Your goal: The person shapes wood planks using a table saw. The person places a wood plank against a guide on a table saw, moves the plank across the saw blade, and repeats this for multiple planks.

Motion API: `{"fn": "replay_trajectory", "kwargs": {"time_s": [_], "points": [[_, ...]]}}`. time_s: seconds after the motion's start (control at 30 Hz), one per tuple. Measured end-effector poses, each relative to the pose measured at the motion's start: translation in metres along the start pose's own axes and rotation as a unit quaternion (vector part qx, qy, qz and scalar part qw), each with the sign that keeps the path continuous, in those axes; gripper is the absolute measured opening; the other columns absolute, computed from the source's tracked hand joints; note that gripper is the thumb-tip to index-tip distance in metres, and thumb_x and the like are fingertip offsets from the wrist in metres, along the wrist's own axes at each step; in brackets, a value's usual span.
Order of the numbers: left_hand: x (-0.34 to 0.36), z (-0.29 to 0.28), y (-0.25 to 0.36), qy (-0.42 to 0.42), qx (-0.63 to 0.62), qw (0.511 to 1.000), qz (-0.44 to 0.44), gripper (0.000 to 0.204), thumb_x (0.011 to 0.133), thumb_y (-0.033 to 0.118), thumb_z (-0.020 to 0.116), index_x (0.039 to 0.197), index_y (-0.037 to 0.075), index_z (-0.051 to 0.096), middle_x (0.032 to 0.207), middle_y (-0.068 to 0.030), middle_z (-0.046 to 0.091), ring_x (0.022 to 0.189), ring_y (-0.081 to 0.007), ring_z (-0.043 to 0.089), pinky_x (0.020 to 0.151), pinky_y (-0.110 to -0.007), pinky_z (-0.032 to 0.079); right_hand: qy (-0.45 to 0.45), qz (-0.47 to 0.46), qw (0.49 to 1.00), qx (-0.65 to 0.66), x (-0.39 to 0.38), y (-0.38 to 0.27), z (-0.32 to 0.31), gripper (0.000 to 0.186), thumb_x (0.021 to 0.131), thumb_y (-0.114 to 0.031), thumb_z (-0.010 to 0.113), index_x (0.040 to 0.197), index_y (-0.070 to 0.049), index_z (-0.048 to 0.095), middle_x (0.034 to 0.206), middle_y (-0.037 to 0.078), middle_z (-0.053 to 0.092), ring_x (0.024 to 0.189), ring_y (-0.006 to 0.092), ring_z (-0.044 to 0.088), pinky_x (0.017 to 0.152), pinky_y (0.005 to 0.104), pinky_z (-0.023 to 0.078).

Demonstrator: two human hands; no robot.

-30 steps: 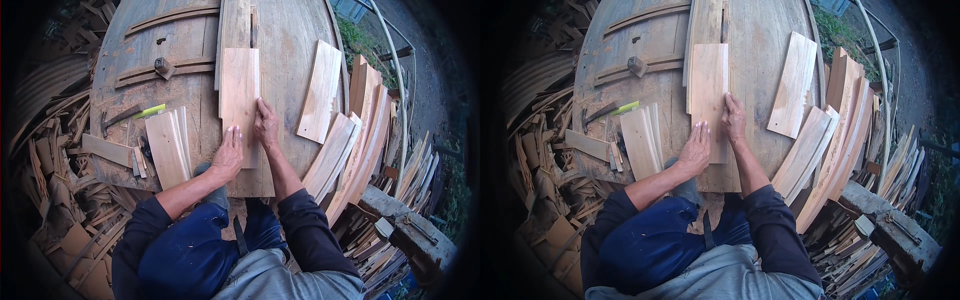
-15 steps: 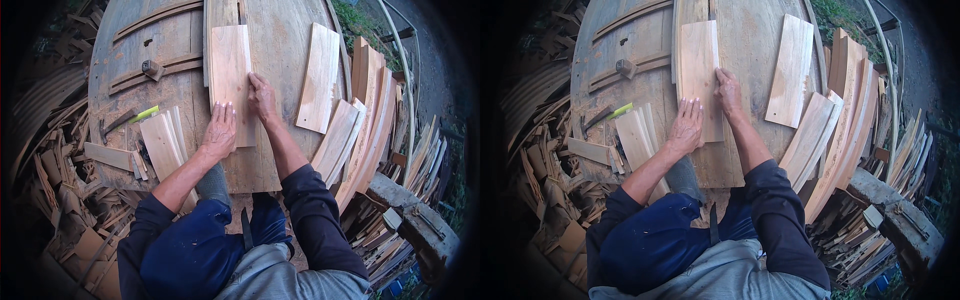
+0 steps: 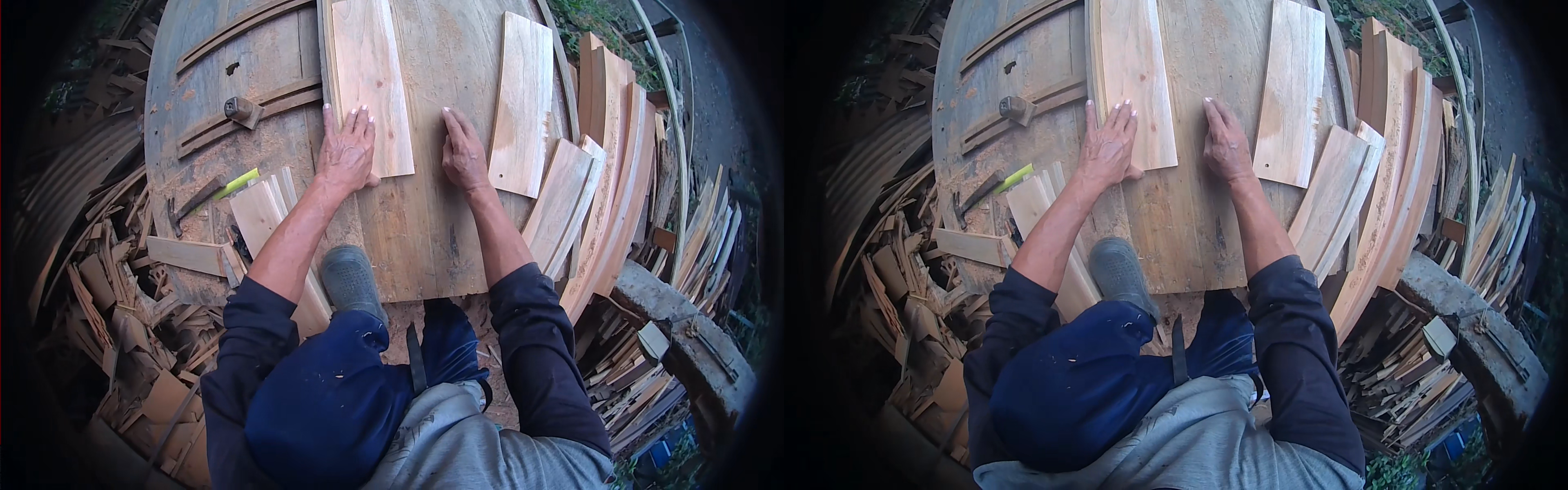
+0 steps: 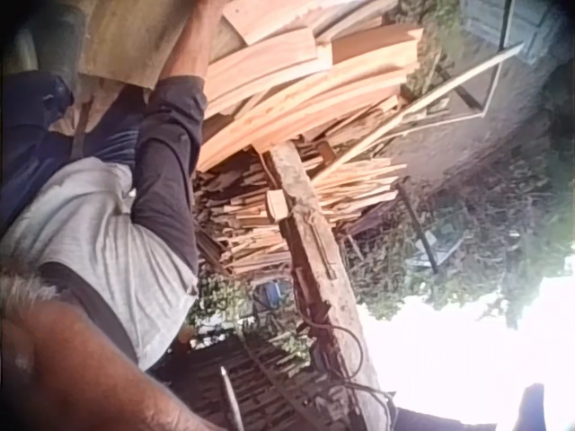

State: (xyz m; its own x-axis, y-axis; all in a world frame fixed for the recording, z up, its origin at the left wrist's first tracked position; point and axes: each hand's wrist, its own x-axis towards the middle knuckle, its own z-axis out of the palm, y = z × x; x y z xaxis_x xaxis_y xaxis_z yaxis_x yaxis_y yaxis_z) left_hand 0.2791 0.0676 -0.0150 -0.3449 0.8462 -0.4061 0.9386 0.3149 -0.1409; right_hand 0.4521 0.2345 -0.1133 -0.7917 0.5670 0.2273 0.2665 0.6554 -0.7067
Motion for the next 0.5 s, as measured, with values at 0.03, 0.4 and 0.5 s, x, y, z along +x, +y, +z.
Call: {"fn": "replay_trajectory", "kwargs": {"time_s": [0.03, 0.4, 0.5], "points": [[0.005, 0.001, -0.006, -0.001, 0.001, 1.0, 0.0, 0.119, 0.059, 0.059, 0.09, 0.152, 0.001, 0.044, 0.164, -0.0155, 0.037, 0.153, -0.0251, 0.035, 0.123, -0.071, 0.014, 0.011, -0.033, 0.999, -0.019, -0.004, -0.001, -0.001, 0.055, 0.089, 0.008, 0.054, 0.143, -0.003, 0.054, 0.139, 0.022, 0.058, 0.126, 0.0402, 0.059, 0.11, 0.0432, 0.048], [0.072, -0.018, -0.048, -0.042, -0.021, 0.998, -0.05, 0.117, 0.063, 0.049, 0.092, 0.157, 0.006, 0.037, 0.169, -0.0082, 0.028, 0.156, -0.0217, 0.029, 0.118, -0.078, 0.02, 0.006, -0.033, 0.999, -0.043, -0.006, -0.004, -0.002, 0.061, 0.083, 0.009, 0.058, 0.143, -0.003, 0.054, 0.14, 0.019, 0.057, 0.13, 0.0367, 0.056, 0.112, 0.0416, 0.047], [0.088, -0.017, -0.064, -0.024, -0.05, 0.997, -0.054, 0.116, 0.064, 0.048, 0.093, 0.156, 0.004, 0.038, 0.168, -0.009, 0.029, 0.155, -0.023, 0.029, 0.116, -0.082, 0.019, 0.004, -0.031, 0.999, -0.043, -0.006, -0.004, 0.001, 0.06, 0.083, 0.009, 0.058, 0.142, -0.003, 0.055, 0.14, 0.019, 0.058, 0.13, 0.0371, 0.056, 0.111, 0.0421, 0.047]]}}
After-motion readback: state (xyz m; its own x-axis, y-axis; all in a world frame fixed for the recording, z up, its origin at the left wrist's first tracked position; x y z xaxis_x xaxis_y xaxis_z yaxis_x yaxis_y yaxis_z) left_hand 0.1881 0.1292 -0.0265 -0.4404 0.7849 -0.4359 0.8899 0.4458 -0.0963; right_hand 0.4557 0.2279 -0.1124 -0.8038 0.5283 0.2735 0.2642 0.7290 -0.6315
